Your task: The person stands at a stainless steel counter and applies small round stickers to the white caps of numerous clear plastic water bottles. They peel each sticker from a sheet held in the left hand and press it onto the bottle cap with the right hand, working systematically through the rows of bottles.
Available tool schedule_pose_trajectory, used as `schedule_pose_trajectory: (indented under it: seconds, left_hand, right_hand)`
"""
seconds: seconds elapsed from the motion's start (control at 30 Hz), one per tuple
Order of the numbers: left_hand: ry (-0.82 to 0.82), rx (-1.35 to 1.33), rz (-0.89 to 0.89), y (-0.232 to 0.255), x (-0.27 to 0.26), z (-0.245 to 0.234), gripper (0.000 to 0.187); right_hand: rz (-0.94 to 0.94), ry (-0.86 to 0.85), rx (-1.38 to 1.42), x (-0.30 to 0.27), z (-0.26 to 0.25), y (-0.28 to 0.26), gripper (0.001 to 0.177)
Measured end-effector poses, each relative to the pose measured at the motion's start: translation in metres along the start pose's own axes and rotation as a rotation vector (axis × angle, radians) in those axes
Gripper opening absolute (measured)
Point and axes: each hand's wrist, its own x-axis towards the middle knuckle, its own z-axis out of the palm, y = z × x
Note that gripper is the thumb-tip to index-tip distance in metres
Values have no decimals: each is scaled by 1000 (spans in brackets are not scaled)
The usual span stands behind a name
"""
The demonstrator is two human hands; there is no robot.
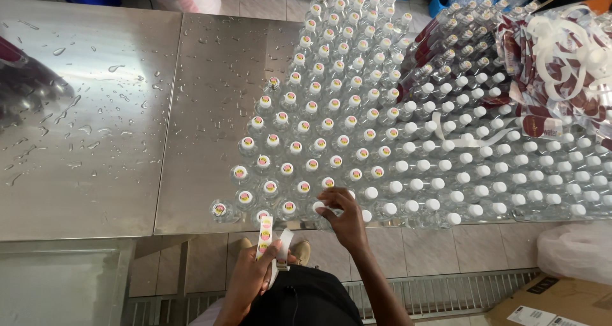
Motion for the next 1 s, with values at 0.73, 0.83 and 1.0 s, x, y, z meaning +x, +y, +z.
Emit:
schedule_pose_trajectory:
  seconds: [0.73,0.83,1.0]
  left_hand:
    - [79,-58,1,-30,-1,41,53]
    - [71,-53,-14,-14,-11,44,57]
    - [65,-45,37,-20,-4,38,56]
  right_hand:
    - [296,-72,99,7,-20,-23,28]
    - [305,-104,110,7,-17,-24,32]
    - [231,-97,49,5,-13,-20,33]
